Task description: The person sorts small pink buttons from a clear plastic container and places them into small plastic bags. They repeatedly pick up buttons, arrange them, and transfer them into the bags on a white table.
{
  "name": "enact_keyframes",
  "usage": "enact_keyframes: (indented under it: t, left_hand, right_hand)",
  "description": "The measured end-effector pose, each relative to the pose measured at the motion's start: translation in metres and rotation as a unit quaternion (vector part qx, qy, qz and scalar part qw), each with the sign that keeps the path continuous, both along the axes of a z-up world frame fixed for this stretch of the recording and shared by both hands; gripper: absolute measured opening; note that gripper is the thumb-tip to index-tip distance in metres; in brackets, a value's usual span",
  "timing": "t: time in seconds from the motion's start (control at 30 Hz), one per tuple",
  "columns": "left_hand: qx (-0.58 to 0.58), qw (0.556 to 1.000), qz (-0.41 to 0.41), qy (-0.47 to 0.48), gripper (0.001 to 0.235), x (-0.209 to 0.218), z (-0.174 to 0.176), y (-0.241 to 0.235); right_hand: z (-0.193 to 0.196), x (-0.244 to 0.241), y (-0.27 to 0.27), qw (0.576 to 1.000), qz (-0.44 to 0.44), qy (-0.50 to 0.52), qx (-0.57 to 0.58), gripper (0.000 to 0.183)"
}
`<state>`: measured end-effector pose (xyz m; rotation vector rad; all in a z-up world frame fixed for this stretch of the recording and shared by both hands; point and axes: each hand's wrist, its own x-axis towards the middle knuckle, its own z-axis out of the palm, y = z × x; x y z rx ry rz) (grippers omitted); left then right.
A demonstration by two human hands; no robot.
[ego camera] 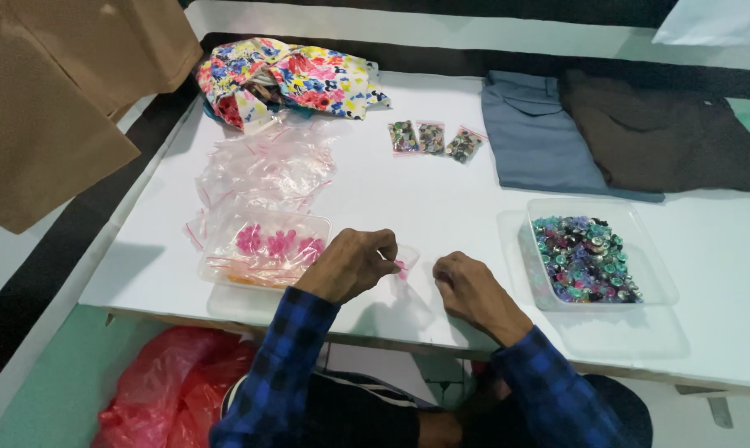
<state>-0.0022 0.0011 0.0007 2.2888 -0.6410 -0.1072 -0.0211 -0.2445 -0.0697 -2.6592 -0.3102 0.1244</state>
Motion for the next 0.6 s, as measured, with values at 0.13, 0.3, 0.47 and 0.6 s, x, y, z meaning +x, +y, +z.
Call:
enact_keyframes:
  t: [0.13, 0.3, 0.47, 0.6]
  left_hand:
    - [0.015, 1.0, 0.009, 0.002, 0.013, -0.003, 0.005, 0.001]
    - [0.006, 1.0, 0.0, 0.014, 0.013, -0.005, 0.005, 0.001]
    - [0.001, 1.0, 0.0, 0.015, 0.013, -0.001, 0.002, 0.0]
    - [0.003, 1.0, -0.006, -0.001, 0.015, 0.001, 0.0, 0.0]
  right_hand:
    - [0.0, 0.003, -0.008, 1.0, -0.005, 0.016, 0.017, 0.024]
    - [0.019, -0.003, -0.006, 0.996, -0.039, 0.023, 0.083, 0.022]
    - [0.049, -0.017, -0.006, 0.97, -0.067, 0.049, 0.228, 0.024]
    - [0.079, -0.022, -0.004, 0.908, -0.062, 0.035, 0.413, 0.023]
